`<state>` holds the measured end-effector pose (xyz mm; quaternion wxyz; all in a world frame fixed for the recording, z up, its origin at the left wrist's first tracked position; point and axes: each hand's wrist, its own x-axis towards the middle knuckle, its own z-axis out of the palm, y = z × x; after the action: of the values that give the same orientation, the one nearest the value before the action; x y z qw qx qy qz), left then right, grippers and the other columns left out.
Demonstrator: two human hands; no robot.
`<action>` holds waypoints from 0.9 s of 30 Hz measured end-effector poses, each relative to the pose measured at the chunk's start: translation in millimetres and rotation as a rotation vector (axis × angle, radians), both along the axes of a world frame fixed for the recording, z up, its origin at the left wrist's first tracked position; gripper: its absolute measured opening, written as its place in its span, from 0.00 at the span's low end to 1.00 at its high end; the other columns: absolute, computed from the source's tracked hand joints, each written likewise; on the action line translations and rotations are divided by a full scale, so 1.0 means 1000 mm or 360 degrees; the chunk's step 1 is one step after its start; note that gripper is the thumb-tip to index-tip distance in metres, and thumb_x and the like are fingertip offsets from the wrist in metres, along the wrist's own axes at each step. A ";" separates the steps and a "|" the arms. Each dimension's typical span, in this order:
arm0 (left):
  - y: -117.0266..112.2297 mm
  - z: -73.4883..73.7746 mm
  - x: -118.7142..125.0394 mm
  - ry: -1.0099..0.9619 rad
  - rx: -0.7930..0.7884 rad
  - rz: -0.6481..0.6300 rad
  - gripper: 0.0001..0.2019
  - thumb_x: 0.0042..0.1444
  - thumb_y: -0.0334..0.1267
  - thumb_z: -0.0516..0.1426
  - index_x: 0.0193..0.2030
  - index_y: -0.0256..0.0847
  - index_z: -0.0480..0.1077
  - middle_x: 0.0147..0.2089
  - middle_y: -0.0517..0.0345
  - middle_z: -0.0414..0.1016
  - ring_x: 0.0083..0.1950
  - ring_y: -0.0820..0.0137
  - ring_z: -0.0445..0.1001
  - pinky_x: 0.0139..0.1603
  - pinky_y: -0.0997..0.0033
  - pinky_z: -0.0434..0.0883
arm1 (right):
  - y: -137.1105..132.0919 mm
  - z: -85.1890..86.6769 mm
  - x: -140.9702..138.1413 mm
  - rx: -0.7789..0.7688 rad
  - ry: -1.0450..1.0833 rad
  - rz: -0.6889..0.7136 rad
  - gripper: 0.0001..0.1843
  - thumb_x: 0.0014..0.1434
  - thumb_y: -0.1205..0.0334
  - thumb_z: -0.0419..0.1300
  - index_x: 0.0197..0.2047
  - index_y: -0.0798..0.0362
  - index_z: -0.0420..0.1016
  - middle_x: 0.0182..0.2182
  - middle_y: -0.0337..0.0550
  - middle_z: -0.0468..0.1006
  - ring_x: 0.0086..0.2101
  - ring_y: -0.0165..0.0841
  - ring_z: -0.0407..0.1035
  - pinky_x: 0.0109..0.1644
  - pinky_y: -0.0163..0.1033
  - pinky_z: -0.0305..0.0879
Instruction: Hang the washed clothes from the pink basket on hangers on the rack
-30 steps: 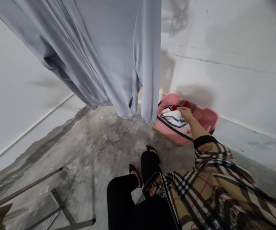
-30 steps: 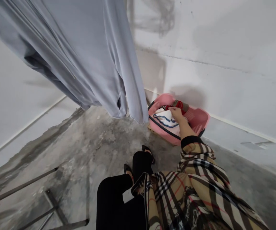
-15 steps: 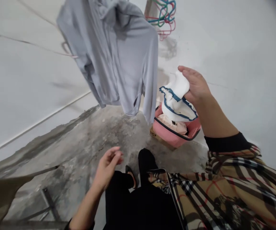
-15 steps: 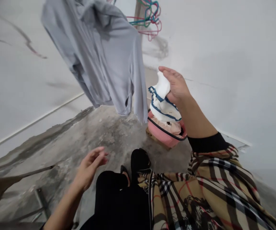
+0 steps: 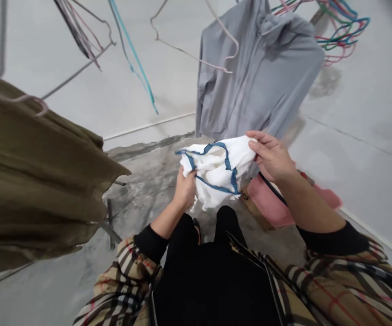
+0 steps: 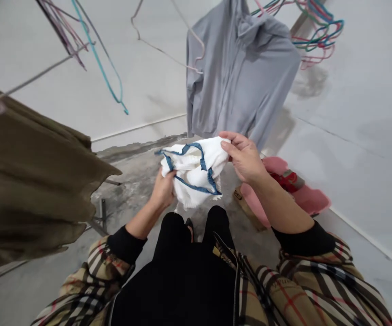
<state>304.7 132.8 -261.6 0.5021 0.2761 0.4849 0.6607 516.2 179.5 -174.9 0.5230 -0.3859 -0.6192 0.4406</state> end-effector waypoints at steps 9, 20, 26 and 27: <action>-0.015 0.081 -0.069 0.0262 0.0048 -0.0368 0.17 0.38 0.36 0.63 0.38 0.37 0.73 0.30 0.61 0.74 0.29 0.72 0.71 0.34 0.73 0.68 | 0.003 -0.045 -0.043 -0.0176 -0.0853 0.0963 0.41 0.50 0.52 0.67 0.66 0.43 0.59 0.51 0.47 0.73 0.48 0.37 0.70 0.51 0.48 0.70; -0.014 0.101 -0.102 0.1538 0.0222 -0.0540 0.09 0.46 0.38 0.59 0.34 0.37 0.75 0.33 0.54 0.77 0.36 0.65 0.73 0.38 0.70 0.66 | 0.011 -0.021 -0.117 0.0252 -0.0231 0.0407 0.13 0.55 0.60 0.56 0.41 0.53 0.78 0.36 0.41 0.78 0.41 0.35 0.71 0.50 0.42 0.67; -0.017 0.088 -0.108 0.2942 -0.0336 -0.0327 0.19 0.49 0.36 0.57 0.50 0.43 0.70 0.39 0.49 0.78 0.40 0.54 0.75 0.39 0.63 0.66 | 0.010 0.015 -0.106 0.0356 -0.0275 0.0081 0.13 0.58 0.61 0.53 0.42 0.49 0.77 0.25 0.38 0.71 0.29 0.30 0.67 0.34 0.36 0.65; -0.017 0.084 -0.107 0.3001 -0.0376 -0.0320 0.21 0.50 0.36 0.56 0.53 0.44 0.68 0.43 0.48 0.77 0.41 0.54 0.75 0.39 0.63 0.67 | 0.009 0.019 -0.105 0.0371 -0.0289 0.0074 0.13 0.59 0.61 0.53 0.42 0.49 0.77 0.23 0.37 0.68 0.27 0.30 0.65 0.32 0.36 0.64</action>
<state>198.0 115.4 -177.2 -0.0162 0.6827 0.7275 0.0668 410.8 188.1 -156.1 0.4959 -0.3464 -0.7196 0.3409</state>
